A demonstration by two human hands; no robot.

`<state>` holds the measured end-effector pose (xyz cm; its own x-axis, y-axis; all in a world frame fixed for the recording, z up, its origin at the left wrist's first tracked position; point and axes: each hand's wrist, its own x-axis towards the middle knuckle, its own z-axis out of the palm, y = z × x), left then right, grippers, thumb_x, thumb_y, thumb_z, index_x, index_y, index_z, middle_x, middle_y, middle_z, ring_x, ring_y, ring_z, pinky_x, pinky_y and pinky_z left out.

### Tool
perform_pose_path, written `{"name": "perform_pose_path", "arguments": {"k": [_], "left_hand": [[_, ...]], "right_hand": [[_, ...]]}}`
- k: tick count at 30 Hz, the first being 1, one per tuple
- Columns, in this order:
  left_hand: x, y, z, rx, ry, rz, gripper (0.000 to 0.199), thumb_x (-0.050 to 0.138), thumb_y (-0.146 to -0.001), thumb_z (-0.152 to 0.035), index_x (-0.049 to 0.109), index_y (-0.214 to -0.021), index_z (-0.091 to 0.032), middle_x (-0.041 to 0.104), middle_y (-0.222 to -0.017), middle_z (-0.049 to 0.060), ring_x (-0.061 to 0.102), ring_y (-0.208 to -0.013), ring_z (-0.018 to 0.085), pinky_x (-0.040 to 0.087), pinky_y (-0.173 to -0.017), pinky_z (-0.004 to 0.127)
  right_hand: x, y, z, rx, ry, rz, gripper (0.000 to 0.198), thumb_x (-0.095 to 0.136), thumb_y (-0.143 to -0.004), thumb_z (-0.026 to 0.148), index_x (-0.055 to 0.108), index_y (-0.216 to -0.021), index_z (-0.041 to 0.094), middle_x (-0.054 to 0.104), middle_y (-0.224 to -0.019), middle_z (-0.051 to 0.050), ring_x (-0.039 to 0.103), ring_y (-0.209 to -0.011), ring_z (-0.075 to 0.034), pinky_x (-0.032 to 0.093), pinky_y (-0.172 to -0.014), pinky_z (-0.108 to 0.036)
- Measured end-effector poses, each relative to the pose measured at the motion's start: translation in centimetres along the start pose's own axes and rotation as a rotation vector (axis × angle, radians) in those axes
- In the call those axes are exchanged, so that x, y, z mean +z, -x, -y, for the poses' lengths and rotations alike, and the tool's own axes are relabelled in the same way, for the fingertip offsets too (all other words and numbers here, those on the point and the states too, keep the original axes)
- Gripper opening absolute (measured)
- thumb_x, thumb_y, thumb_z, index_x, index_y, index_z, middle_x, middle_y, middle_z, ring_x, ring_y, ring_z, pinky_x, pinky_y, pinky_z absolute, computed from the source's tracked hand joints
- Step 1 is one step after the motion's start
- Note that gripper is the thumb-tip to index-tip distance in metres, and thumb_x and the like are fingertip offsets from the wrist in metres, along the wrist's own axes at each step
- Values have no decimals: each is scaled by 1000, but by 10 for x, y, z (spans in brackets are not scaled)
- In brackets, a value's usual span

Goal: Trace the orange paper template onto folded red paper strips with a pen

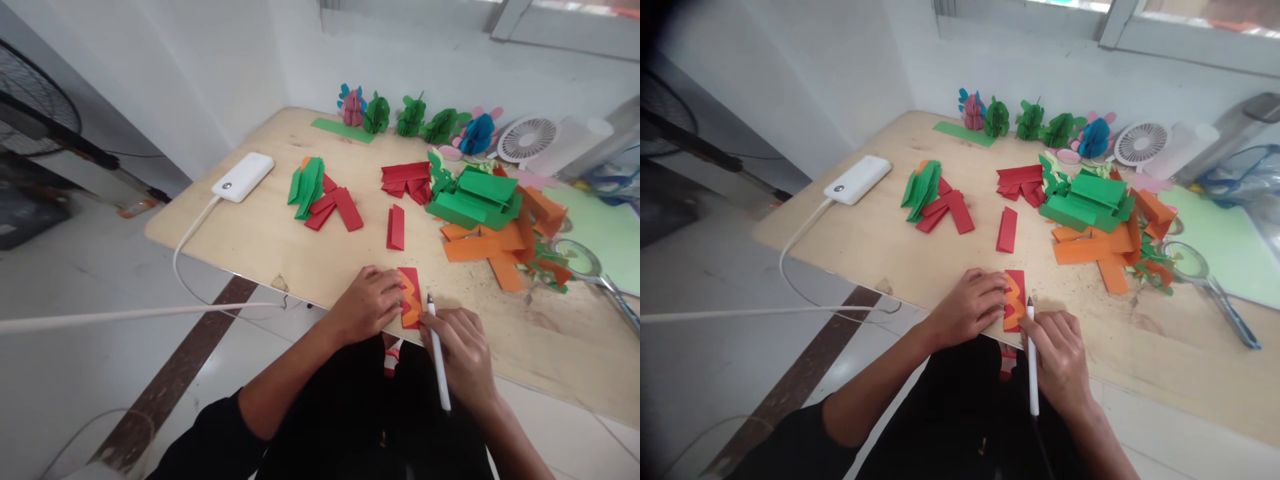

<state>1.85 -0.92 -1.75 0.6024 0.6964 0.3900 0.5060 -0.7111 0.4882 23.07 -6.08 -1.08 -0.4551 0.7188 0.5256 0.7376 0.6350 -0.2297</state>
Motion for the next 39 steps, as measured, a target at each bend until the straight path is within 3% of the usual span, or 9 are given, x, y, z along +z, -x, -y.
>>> {"name": "perform_pose_path", "arguments": {"k": [39], "left_hand": [[-1, 0, 0, -32, -2, 47, 14, 49, -96, -25, 61, -98, -18, 62, -121, 6, 55, -118, 17, 29, -102, 35]], "right_hand": [[-2, -2, 0, 2, 24, 4, 14, 59, -87, 11, 61, -97, 21, 67, -80, -3, 60, -76, -17, 41, -79, -33]]}}
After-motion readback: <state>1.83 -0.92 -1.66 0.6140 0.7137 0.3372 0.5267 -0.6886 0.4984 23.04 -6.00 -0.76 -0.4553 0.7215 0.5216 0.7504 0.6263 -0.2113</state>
